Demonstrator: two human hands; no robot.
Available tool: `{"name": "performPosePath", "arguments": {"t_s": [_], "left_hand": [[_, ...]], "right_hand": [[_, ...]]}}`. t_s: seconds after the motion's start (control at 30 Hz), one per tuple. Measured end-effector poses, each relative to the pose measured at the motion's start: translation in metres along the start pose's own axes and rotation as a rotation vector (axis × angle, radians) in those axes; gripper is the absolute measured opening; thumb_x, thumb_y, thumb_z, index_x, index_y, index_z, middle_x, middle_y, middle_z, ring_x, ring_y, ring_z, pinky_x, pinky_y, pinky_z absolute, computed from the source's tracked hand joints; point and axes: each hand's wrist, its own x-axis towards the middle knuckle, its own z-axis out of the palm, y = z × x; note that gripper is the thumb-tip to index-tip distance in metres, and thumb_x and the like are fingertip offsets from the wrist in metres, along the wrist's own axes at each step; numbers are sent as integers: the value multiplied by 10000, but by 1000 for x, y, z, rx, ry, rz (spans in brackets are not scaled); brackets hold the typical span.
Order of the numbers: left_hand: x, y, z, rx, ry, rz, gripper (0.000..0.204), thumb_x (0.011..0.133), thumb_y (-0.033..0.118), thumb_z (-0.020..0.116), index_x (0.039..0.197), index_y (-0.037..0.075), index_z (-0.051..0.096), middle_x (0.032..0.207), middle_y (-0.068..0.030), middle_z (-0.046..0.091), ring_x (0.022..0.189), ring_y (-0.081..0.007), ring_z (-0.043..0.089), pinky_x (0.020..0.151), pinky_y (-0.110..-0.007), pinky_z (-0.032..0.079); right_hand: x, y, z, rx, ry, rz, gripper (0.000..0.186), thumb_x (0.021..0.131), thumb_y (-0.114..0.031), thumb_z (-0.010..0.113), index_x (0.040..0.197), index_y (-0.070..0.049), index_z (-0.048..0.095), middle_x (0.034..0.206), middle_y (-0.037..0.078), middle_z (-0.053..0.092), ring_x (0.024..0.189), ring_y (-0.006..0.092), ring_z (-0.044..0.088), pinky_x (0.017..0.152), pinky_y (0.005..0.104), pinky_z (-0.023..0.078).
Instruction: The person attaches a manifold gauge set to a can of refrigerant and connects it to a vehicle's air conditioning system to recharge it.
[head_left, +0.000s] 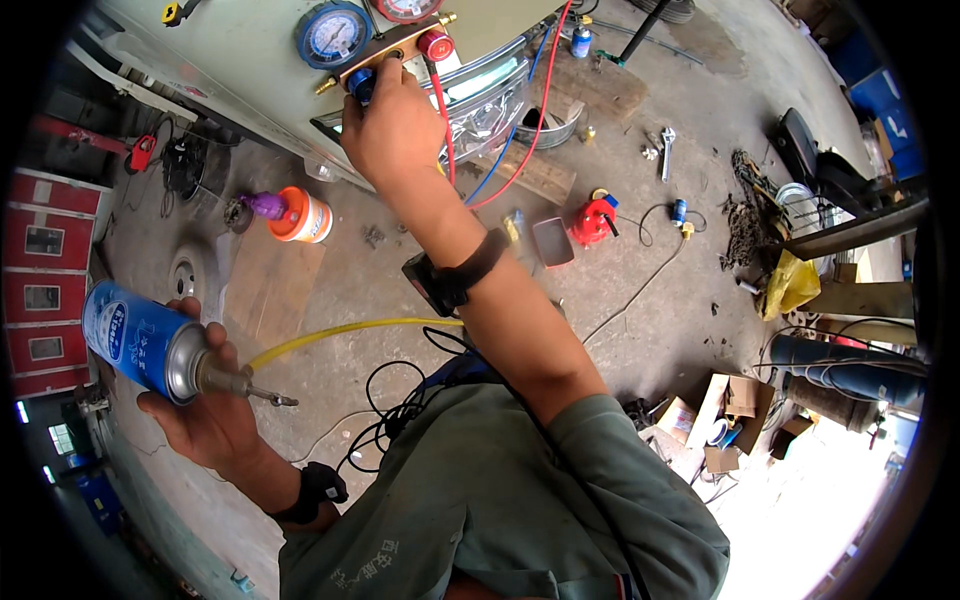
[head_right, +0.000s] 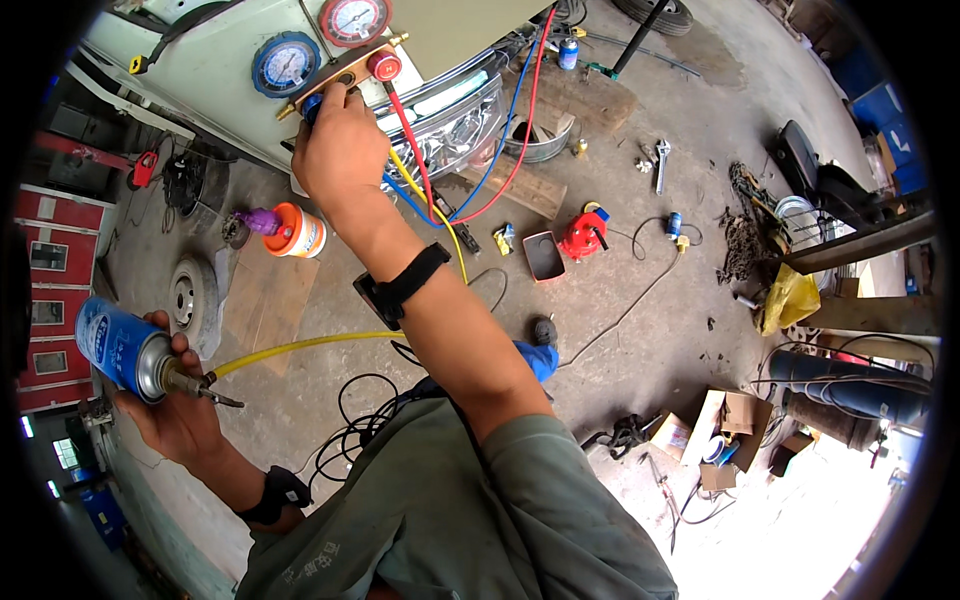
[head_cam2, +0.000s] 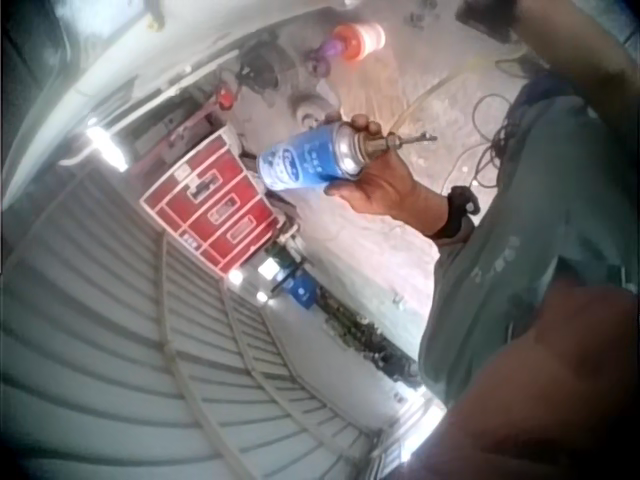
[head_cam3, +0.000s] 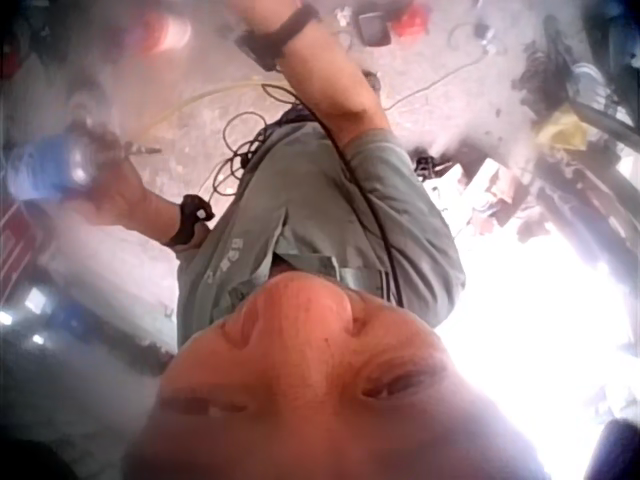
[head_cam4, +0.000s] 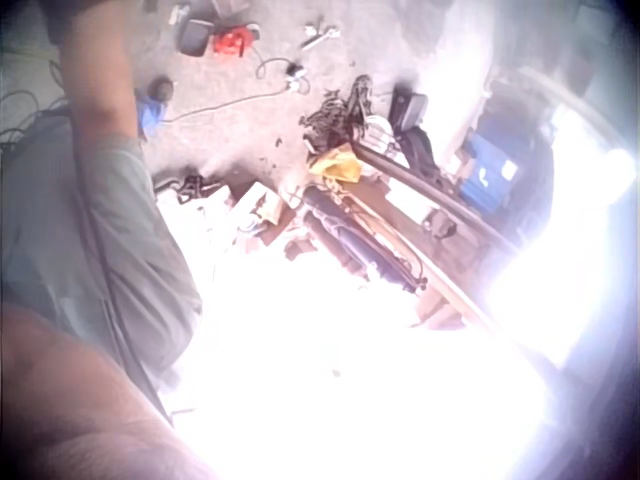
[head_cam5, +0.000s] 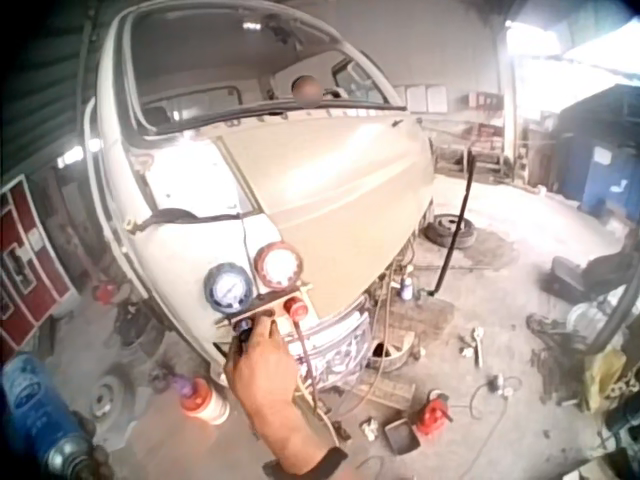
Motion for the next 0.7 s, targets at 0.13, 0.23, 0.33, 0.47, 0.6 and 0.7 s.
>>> {"name": "performPosePath", "arguments": {"t_s": [0.13, 0.23, 0.33, 0.47, 0.6, 0.7], "left_hand": [[3, -5, 4, 6, 18, 13, 817, 949, 374, 583, 1461, -53, 112, 1433, -316, 273, 1191, -389, 507, 1008, -442, 480], [12, -7, 9, 30, -35, 17, 809, 953, 379, 574, 1462, -53, 117, 1426, -320, 281, 1179, -388, 512, 1023, -456, 463], [17, -8, 15, 66, -53, 9, 817, 950, 384, 576, 1466, -48, 112, 1432, -326, 275, 1228, -396, 486, 1037, -448, 448], [20, -27, 18, 154, 142, 69, 870, 910, 537, 562, 1467, -32, 212, 1457, -279, 323, 1313, -402, 421, 1083, -500, 339], [37, -59, 42, 219, 162, 74, 930, 867, 542, 622, 1484, -8, 196, 1510, -288, 250, 1411, -418, 259, 1176, -494, 162], [37, -83, 53, 395, 30, 17, 943, 848, 606, 604, 1483, 14, 234, 1516, -267, 265, 1412, -391, 273, 1177, -481, 150]], "right_hand": [[0, -11, -14, 172, -191, 372, 381, 813, -216, 661, 1032, 63, 522, 878, 206, 634, 789, 401, 644, 663, 451, 528], [6, -8, -16, 236, -303, 432, 387, 774, -148, 684, 1069, 45, 524, 971, 213, 600, 890, 390, 619, 722, 444, 520], [-15, 14, -7, 312, 57, 35, 443, 770, -112, 696, 1162, -11, 516, 1081, 229, 586, 988, 362, 587, 835, 440, 490], [-83, 14, -56, 675, -503, 200, 697, 723, -163, 760, 1336, -48, 448, 1227, 206, 559, 1140, 347, 550, 948, 423, 450], [-129, -2, -80, 858, -610, -87, 907, 717, -262, 835, 1449, -57, 341, 1421, 161, 434, 1286, 295, 452, 1047, 417, 377], [-136, -11, -78, 1110, -550, -131, 962, 707, -339, 848, 1465, -71, 319, 1479, 169, 364, 1365, 324, 372, 1094, 432, 326]]}}
